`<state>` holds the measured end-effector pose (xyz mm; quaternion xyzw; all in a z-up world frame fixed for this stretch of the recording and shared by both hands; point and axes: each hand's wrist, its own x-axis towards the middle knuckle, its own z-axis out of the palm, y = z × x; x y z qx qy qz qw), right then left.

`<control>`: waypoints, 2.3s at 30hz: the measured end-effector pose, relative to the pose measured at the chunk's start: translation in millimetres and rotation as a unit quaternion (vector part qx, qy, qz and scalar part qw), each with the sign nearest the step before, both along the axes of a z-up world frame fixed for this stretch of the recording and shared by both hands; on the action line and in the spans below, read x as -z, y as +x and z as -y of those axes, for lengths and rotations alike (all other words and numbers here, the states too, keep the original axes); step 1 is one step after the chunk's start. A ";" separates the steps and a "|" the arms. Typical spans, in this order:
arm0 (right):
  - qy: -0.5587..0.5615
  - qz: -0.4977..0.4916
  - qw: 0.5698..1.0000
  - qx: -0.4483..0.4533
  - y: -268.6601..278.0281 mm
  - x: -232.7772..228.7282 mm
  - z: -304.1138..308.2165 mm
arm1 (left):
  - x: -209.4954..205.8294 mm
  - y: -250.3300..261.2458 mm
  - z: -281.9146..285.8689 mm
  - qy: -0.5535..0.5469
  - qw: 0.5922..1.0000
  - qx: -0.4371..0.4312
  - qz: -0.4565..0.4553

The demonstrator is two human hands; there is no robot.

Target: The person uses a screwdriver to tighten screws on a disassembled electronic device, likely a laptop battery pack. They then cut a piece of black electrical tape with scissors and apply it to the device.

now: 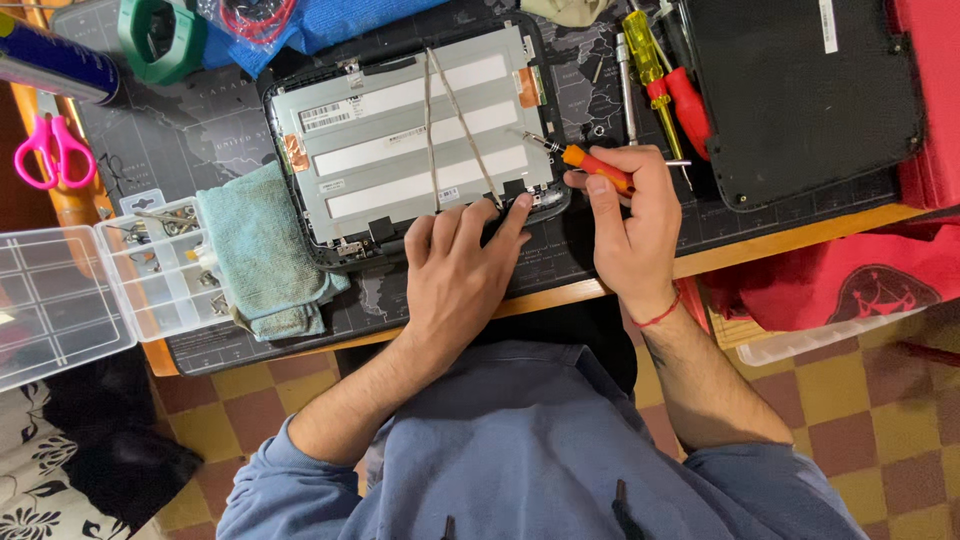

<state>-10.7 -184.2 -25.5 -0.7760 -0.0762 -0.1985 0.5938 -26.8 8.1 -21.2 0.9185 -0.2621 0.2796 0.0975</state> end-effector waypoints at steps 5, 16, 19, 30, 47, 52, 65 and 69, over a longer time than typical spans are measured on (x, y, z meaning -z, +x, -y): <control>-0.005 -0.002 1.000 -0.006 -0.1 0.6 0.9 | 7.8 5.3 -5.3 -0.051 0.998 -0.012 -0.034; 0.007 -0.003 1.000 -0.012 1.1 5.7 3.0 | -1.2 8.8 -1.8 -0.030 0.999 0.026 -0.020; 0.002 -0.007 1.000 -0.011 0.6 5.1 2.5 | -6.5 8.8 -1.6 -0.053 0.997 0.039 -0.041; 0.015 -0.009 1.000 -0.011 0.2 7.1 2.5 | -9.6 11.1 -3.7 -0.074 0.995 0.016 -0.067; 0.025 -0.002 1.000 -0.013 -0.3 3.4 1.2 | -5.1 9.8 -3.7 -0.042 0.998 0.021 -0.032; 0.027 -0.005 1.000 -0.015 -0.5 5.5 2.2 | -0.5 8.7 -3.4 -0.038 0.999 0.033 -0.020; 0.022 -0.003 0.999 -0.028 -0.9 10.5 6.0 | -1.7 11.1 -11.7 -0.107 0.993 0.040 -0.037; 0.012 -0.003 1.000 -0.028 -0.3 12.3 7.3 | -2.1 13.3 -10.4 -0.116 0.990 0.033 -0.078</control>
